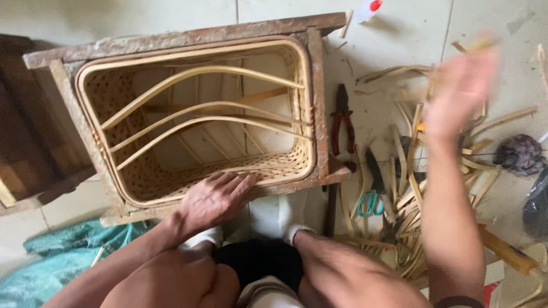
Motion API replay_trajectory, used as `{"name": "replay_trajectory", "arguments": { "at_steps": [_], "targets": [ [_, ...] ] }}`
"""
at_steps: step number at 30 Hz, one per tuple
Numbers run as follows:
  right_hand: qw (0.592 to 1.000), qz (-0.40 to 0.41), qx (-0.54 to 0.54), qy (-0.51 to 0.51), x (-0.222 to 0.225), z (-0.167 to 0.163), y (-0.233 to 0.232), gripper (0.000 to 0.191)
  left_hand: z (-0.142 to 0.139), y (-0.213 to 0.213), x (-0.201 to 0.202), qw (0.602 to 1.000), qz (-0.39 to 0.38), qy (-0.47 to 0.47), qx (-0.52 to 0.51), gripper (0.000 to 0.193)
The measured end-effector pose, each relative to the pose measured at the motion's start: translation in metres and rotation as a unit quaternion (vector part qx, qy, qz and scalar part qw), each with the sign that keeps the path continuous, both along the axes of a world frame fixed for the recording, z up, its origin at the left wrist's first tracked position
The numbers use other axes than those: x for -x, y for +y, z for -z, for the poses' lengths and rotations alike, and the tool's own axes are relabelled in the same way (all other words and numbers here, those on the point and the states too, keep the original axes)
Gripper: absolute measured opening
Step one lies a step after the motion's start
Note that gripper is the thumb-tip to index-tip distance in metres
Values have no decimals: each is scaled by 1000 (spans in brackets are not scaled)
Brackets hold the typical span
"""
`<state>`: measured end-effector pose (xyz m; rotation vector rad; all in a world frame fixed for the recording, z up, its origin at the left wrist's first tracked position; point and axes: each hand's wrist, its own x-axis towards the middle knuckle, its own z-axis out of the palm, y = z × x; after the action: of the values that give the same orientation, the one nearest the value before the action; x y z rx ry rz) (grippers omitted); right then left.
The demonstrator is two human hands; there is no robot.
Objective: The person sits on the floor assembling a bamboo basket in a wooden frame jig. They weave and press curved bamboo strips across the basket body, tap strips into place with a hammer, trim excess material with pliers, and apply glue from a squeeze bottle along the basket rim.
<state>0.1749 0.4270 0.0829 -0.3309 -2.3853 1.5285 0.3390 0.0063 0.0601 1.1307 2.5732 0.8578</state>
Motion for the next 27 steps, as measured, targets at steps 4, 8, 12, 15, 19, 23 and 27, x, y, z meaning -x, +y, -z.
{"name": "replay_trajectory", "arguments": {
  "at_steps": [4, 8, 12, 15, 19, 23, 27],
  "targets": [
    [932, -24, 357, -55, -25, -48, -76, 28, 1, -3, 0, 1000, 13, -10, 18, 51],
    [954, -249, 160, -37, -32, -33, -139, 36, 1, -6, -3, 999, 31, -19, 23, 50],
    [941, -261, 212, -35, -11, -47, -140, 35, 2, -8, -6, 1000, 16, 0, 7, 56],
    [938, -223, 258, -53, 1, -57, -148, 35, 4, -9, -7, 999, 35, -30, 27, 52],
    [942, -254, 208, -73, 3, -17, -188, 34, 7, -9, -7, 1000, 18, 17, -1, 59],
    [937, -241, 234, -94, -5, 27, -194, 26, 9, -10, -8, 998, 46, -28, 45, 57],
    [951, -246, 177, -66, -7, 40, -192, 23, 11, -10, -9, 998, 47, -27, 38, 56]
  ]
}}
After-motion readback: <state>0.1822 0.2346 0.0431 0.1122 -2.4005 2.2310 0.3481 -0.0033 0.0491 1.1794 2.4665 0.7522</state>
